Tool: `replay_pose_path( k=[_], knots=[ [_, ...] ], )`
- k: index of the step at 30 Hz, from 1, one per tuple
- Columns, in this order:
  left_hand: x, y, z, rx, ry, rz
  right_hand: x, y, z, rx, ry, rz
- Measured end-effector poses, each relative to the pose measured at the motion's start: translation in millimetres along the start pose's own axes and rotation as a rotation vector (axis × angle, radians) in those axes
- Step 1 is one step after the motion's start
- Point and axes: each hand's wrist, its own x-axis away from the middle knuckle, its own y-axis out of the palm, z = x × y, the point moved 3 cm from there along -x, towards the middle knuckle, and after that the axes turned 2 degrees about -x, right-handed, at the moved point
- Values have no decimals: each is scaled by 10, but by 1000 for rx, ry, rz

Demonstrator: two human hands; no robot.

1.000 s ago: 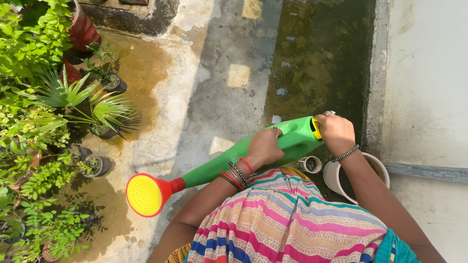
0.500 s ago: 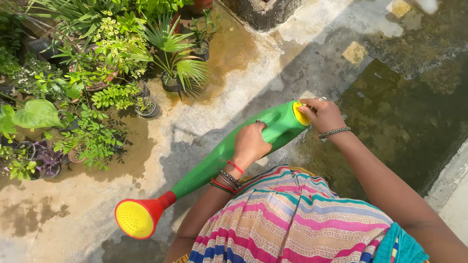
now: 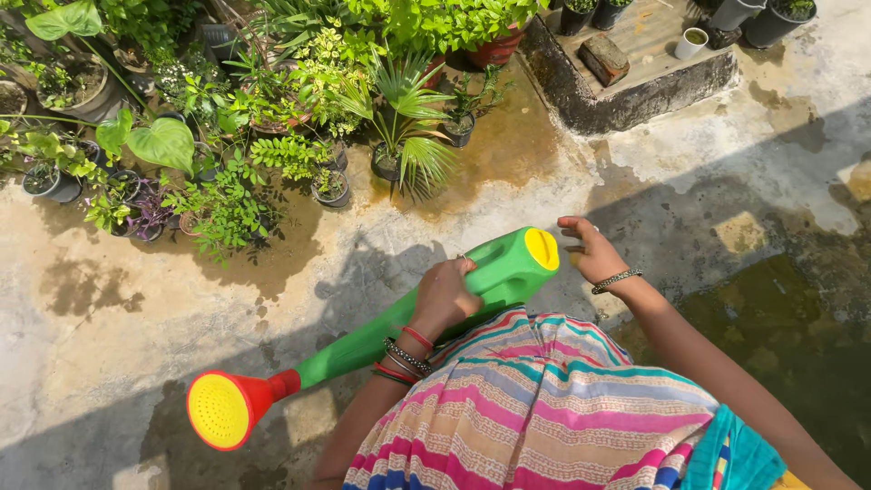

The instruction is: The person fills a green watering can from a tap and pours water onto several potted plants arranged on a rooftop.

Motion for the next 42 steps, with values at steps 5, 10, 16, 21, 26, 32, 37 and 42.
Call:
replay_pose_path(
  k=[5,10,16,21,26,32,37,42],
  knots=[
    [-175,-92,115,-52,29,76,-177,-62,156,43,9,-277],
    [-353,-271,171,-126,74,159,-592,-119,-55,248,-121,-490],
    [-794,-311,-83,-174,16,268,-869,-34,-156,214,38,-771],
    [-1337,-216,-562,-83,-61,274,-1096,121,379,44,-89,-736],
    [-2063,-229,-1033,-8,-115,227,-1569,142,1162,261,-125,-531],
    [-2864,-261,-1395,130,-111,119,-1983,-12,1255,59,416,-162],
    [-3497,-614,-1540,192,16,166,-2385,76,683,142,249,-81],
    [-3982,-1274,-1685,337,-10,388,-3025,469,-116,-44,228,54]
  ],
)
